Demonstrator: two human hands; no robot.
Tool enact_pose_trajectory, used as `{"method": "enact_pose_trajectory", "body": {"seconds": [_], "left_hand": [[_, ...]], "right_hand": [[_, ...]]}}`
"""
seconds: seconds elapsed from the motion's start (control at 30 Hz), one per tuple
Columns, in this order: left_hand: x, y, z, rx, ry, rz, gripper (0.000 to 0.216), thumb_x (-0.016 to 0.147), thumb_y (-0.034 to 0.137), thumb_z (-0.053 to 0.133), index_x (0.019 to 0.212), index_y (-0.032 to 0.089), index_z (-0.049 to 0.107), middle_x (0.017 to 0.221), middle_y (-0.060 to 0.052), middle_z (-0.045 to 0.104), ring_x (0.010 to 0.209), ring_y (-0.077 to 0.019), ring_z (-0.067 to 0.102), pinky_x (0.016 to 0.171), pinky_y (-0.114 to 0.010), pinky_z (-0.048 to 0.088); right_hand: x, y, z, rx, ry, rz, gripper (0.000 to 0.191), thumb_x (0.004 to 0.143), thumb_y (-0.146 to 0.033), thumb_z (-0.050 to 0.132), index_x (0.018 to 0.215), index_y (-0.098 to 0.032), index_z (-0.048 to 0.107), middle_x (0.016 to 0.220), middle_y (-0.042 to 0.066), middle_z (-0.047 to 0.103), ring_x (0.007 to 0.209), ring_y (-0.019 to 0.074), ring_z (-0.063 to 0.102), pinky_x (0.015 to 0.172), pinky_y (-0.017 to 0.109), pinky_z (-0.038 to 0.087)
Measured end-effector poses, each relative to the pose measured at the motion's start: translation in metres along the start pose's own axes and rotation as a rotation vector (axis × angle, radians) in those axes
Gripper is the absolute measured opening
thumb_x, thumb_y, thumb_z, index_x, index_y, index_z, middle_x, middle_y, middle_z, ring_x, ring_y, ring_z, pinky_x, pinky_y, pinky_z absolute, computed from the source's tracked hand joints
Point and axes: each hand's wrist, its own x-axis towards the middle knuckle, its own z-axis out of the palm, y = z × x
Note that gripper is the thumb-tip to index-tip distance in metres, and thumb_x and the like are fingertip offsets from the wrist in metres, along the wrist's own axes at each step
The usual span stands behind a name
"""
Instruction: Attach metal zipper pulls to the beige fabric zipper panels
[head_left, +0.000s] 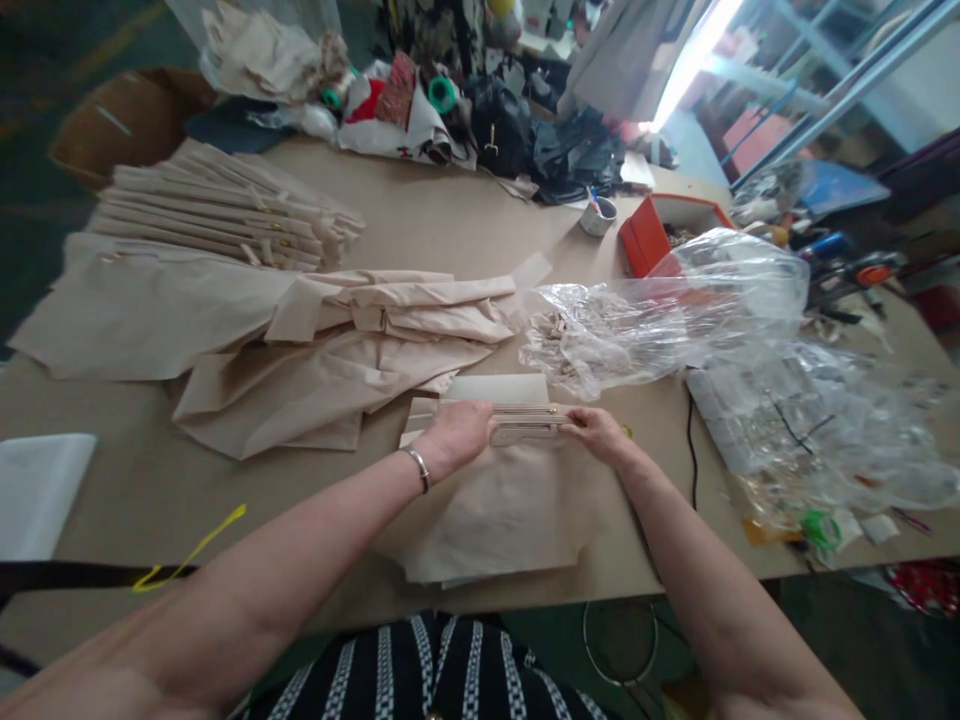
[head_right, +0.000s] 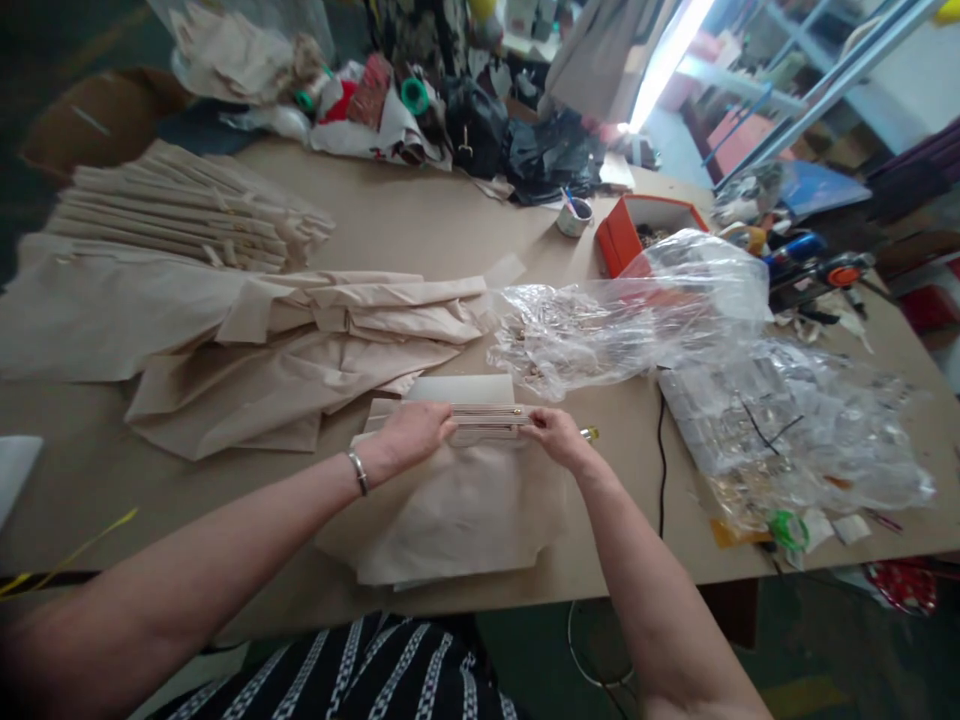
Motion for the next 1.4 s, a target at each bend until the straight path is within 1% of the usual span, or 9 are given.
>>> {"method": "enact_pose_trajectory", "body": {"seconds": [0.2,0.37,0.6,0.8,0.9,1.07,1.2,1.33,1.4], "left_hand": [[0.017,-0.007,0.010,0.021,-0.018,-0.031,0.031,0.086,0.035,0.045,0.096,0.015,0.066,0.089,-0.017,0.069,0.086,-0.0323,0.066,0.072,-0.039,0.050],[0.018,-0.005,0.008,0.022,0.003,-0.042,0.034,0.087,0.036,0.043,0.106,0.013,0.059,0.090,-0.018,0.068,0.087,-0.0334,0.066,0.072,-0.041,0.050],[0.001,-0.020,0.003,0.026,0.028,-0.085,0.027,0.084,0.029,0.050,0.108,0.017,0.053,0.089,-0.013,0.069,0.085,-0.0274,0.067,0.067,-0.034,0.050],[-0.024,-0.030,-0.005,0.060,0.118,-0.079,0.018,0.087,0.024,0.048,0.099,0.014,0.058,0.087,-0.014,0.067,0.083,-0.0273,0.065,0.074,-0.040,0.047],[-0.031,-0.033,-0.015,0.058,0.209,-0.020,0.017,0.088,0.020,0.044,0.097,0.014,0.058,0.096,-0.015,0.064,0.094,-0.0281,0.059,0.080,-0.042,0.043],[-0.042,-0.054,-0.014,0.064,0.303,0.042,0.017,0.086,0.019,0.046,0.095,0.014,0.060,0.097,-0.014,0.060,0.093,-0.0264,0.054,0.077,-0.039,0.042],[-0.057,-0.075,-0.003,0.025,0.300,0.068,0.014,0.085,0.022,0.050,0.092,0.015,0.060,0.096,-0.012,0.060,0.096,-0.0264,0.052,0.079,-0.039,0.043],[-0.068,-0.094,-0.001,-0.153,0.374,0.093,0.010,0.084,0.021,0.052,0.088,0.016,0.060,0.097,-0.009,0.061,0.097,-0.0236,0.052,0.086,-0.038,0.043],[-0.068,-0.101,-0.004,-0.331,0.440,0.101,0.014,0.086,0.021,0.048,0.085,0.016,0.061,0.094,-0.008,0.062,0.094,-0.0204,0.054,0.088,-0.035,0.042]], "right_hand": [[0.020,0.024,0.016,-0.024,0.097,0.074,0.028,0.069,-0.043,0.055,0.066,-0.016,0.062,0.055,-0.003,0.053,0.055,0.0124,0.048,0.055,0.024,0.038],[0.024,0.022,0.020,-0.058,0.272,0.067,0.042,0.066,-0.041,0.059,0.101,-0.018,0.062,0.094,0.006,0.066,0.087,0.0208,0.060,0.077,0.032,0.046],[0.021,-0.003,0.036,-0.098,0.227,-0.046,0.037,0.070,-0.036,0.053,0.099,-0.017,0.064,0.095,0.010,0.068,0.089,0.0252,0.061,0.082,0.039,0.047],[0.020,-0.009,0.048,-0.486,0.225,-0.106,0.041,0.079,-0.036,0.050,0.116,-0.019,0.058,0.115,0.011,0.059,0.104,0.0264,0.056,0.089,0.039,0.044],[0.029,-0.031,0.037,-0.484,0.271,-0.229,0.045,0.079,-0.032,0.051,0.122,-0.018,0.054,0.124,0.012,0.054,0.111,0.0263,0.052,0.095,0.040,0.042],[0.086,-0.116,0.036,-0.486,0.165,-0.468,0.035,0.081,-0.024,0.047,0.114,-0.023,0.059,0.117,0.007,0.059,0.111,0.0251,0.052,0.096,0.040,0.041],[0.152,-0.164,0.068,-0.543,0.142,-0.276,0.051,0.075,-0.029,0.058,0.124,-0.016,0.053,0.122,0.015,0.057,0.112,0.0298,0.050,0.093,0.040,0.040],[0.187,-0.173,0.086,-0.507,0.112,-0.199,0.018,0.077,-0.027,0.055,0.089,-0.019,0.066,0.088,0.009,0.068,0.089,0.0240,0.059,0.079,0.033,0.043],[0.187,-0.177,0.080,-0.464,0.112,-0.231,0.018,0.081,-0.027,0.049,0.080,-0.019,0.065,0.081,0.007,0.068,0.084,0.0215,0.060,0.075,0.031,0.043]]}}
